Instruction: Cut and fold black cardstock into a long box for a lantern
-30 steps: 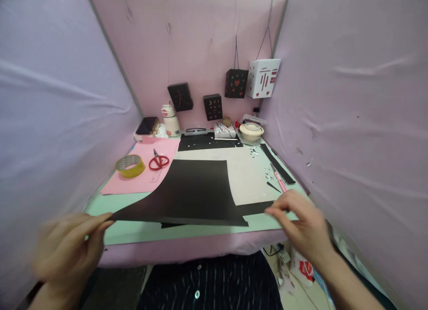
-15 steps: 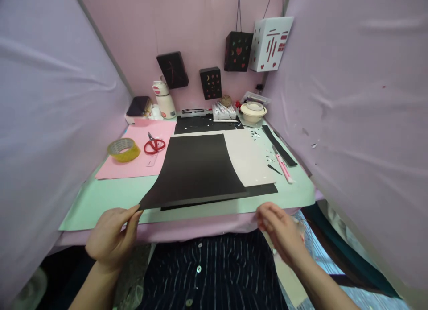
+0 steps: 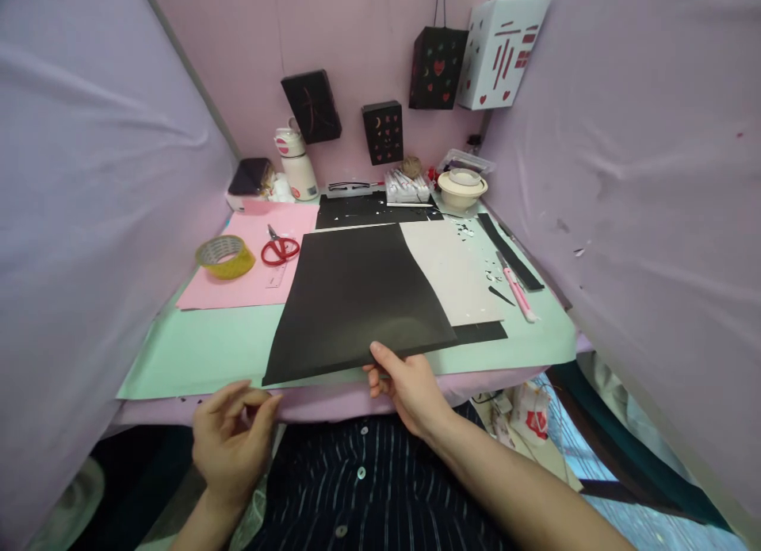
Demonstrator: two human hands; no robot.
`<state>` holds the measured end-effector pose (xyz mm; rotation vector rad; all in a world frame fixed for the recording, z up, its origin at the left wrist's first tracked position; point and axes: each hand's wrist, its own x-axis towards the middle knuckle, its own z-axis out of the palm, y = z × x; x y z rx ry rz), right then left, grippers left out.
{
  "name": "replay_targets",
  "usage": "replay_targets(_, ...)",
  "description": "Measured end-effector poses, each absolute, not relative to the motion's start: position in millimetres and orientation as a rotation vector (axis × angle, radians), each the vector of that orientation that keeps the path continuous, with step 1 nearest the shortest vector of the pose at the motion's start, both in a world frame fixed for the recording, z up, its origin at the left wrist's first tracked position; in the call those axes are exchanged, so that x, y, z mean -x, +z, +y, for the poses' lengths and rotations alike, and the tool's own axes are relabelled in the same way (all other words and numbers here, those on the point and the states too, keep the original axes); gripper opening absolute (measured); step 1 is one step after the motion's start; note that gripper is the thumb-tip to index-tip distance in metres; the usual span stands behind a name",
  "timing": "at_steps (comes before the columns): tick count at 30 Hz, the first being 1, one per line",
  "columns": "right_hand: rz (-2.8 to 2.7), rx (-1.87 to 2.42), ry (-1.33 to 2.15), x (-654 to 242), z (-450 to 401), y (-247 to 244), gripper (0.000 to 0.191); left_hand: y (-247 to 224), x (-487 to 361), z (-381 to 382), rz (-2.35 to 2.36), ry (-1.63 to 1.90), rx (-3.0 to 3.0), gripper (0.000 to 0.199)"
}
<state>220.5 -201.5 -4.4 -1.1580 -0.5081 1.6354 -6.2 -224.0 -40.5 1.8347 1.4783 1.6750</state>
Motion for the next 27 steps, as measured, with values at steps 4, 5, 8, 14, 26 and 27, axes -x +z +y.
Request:
replay_targets(4, -0.564, 1.123, 1.568, -219.2, -201.3, -0.2, 0.040, -25.2, -39.2, -232.3, 1.145, 1.059, -1.317, 0.017)
replay_targets(5, -0.599, 1.118, 1.532, -217.7, -200.8, -0.8, 0.040, -20.1, -52.3, -228.2, 1.067, 0.979, -1.200, 0.026)
replay_targets(8, -0.735, 1.148, 1.375, -213.1, -198.1, -8.3, 0.041, -10.8, -85.2, -206.7, 1.012, 1.098, -0.897, 0.027)
replay_targets(14, -0.755, 1.091, 1.367, -210.2, -191.8, -30.7, 0.035, -21.4, -108.7, -181.3, 0.980, 1.193, -0.656, 0.038)
replay_targets(26, -0.561, 1.042, 1.355, -216.8, -186.9, -24.3, 0.034, -22.0, -105.0, -179.3, 1.042, 1.246, -0.655, 0.042)
replay_targets(27, -0.560, 1.049, 1.349, -221.4, -186.1, -23.4, 0.034, -20.8, -104.3, -179.1, 1.052, 1.241, -0.655, 0.043)
